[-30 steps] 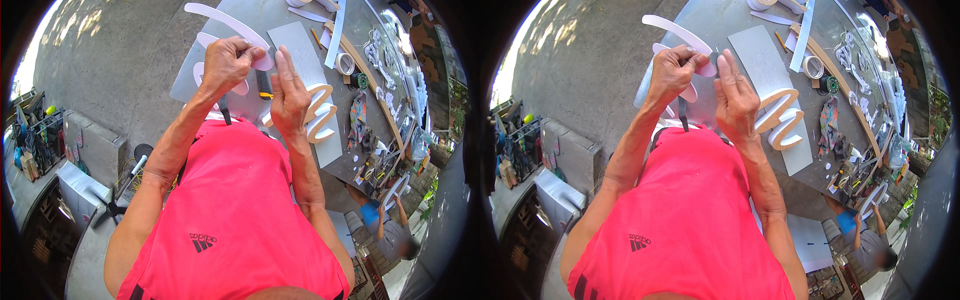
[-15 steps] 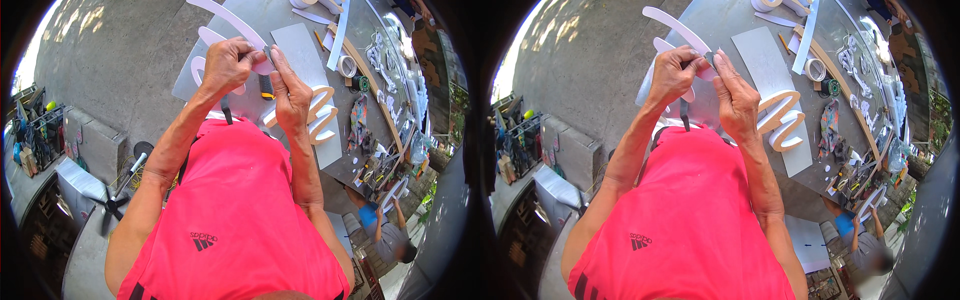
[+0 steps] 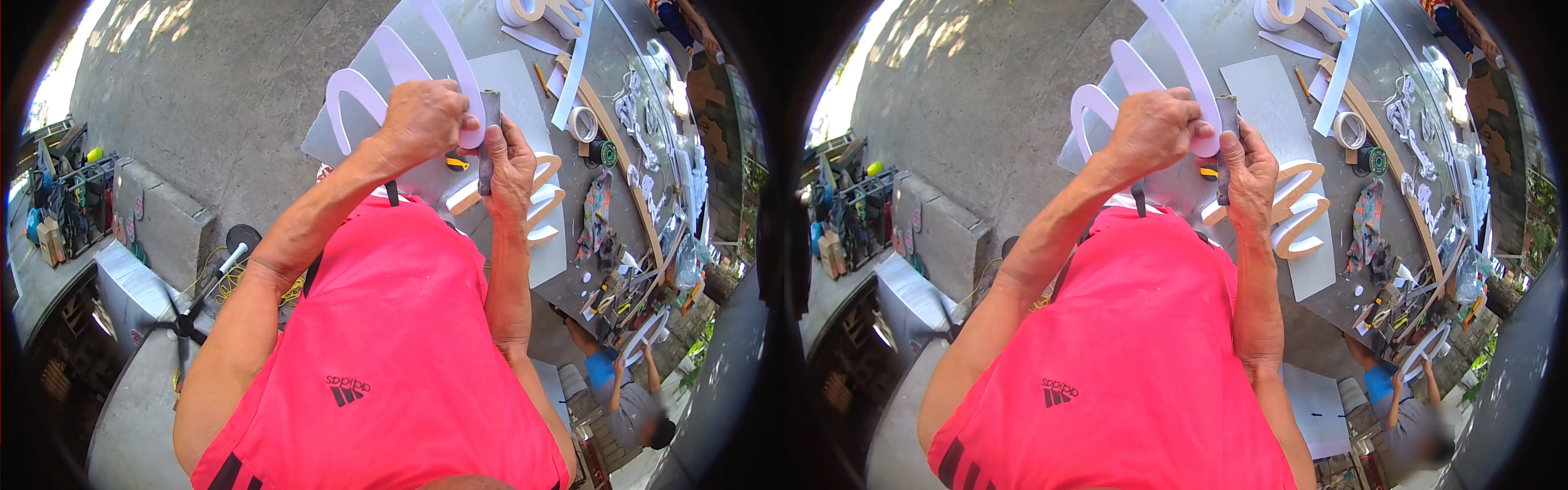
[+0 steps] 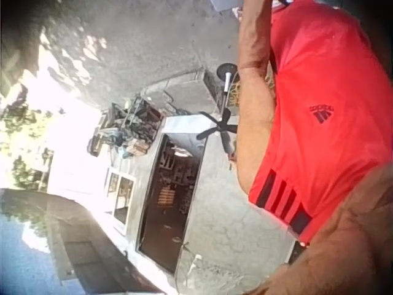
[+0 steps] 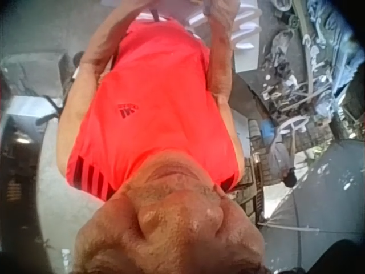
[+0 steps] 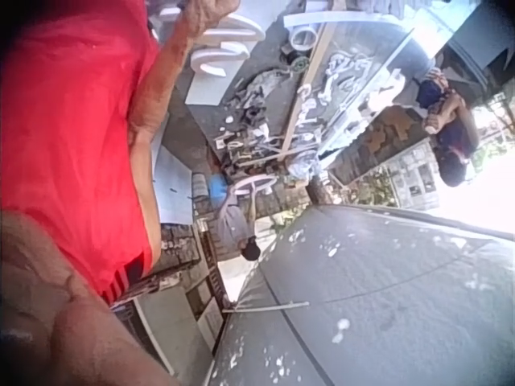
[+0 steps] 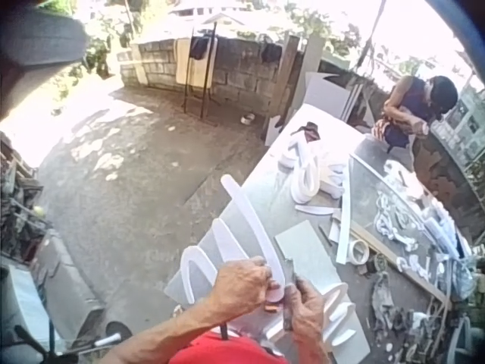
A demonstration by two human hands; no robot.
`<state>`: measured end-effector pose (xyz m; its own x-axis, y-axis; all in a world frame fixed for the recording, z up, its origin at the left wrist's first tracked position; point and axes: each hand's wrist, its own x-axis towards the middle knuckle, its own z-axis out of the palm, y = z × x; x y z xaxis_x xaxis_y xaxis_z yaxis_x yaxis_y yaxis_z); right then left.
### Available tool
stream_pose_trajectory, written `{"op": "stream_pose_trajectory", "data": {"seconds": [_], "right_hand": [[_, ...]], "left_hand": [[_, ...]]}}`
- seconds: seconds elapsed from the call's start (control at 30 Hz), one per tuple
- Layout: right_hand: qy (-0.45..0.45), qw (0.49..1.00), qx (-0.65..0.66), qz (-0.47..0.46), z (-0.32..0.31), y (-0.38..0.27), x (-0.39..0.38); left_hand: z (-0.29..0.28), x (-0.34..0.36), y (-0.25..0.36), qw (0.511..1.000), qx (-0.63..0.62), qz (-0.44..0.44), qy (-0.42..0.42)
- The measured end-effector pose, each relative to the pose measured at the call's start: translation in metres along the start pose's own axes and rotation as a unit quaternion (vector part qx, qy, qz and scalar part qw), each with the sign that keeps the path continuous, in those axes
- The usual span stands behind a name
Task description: The recorder is seen measuring, cutting, and assembling large dimensional letters for a sign.
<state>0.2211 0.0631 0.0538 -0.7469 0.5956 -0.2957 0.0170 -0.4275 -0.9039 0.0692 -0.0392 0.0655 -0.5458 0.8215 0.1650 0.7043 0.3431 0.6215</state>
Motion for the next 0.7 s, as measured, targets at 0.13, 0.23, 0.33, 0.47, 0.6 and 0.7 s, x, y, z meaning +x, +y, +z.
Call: {"op": "stream_pose_trajectory", "data": {"seconds": [0.13, 0.23, 0.33, 0.47, 0.6, 0.7], "right_hand": [[-0.001, 0.999, 0.033, -0.004, -0.018, 0.020, 0.004], [-0.015, 0.999, 0.036, 0.000, -0.024, 0.028, 0.000], [-0.002, 0.999, 0.046, 0.004, -0.023, 0.032, -0.002], [0.040, 0.998, 0.040, -0.002, -0.025, 0.041, 0.000], [0.066, 0.996, 0.062, -0.009, -0.027, 0.038, -0.002], [0.078, 0.995, 0.051, -0.043, -0.032, 0.033, -0.006]], "left_hand": [[0.009, 0.004, 0.013, 0.991, 0.073, 0.054, -0.093], [0.013, 0.001, 0.017, 0.984, 0.101, 0.078, -0.126], [0.019, -0.003, 0.017, 0.983, 0.109, 0.076, -0.125], [0.022, -0.008, 0.017, 0.989, 0.104, 0.040, -0.101], [0.014, -0.007, 0.008, 0.990, 0.011, 0.063, 0.125], [-0.012, -0.008, -0.020, 0.960, 0.085, 0.007, 0.267]]}}
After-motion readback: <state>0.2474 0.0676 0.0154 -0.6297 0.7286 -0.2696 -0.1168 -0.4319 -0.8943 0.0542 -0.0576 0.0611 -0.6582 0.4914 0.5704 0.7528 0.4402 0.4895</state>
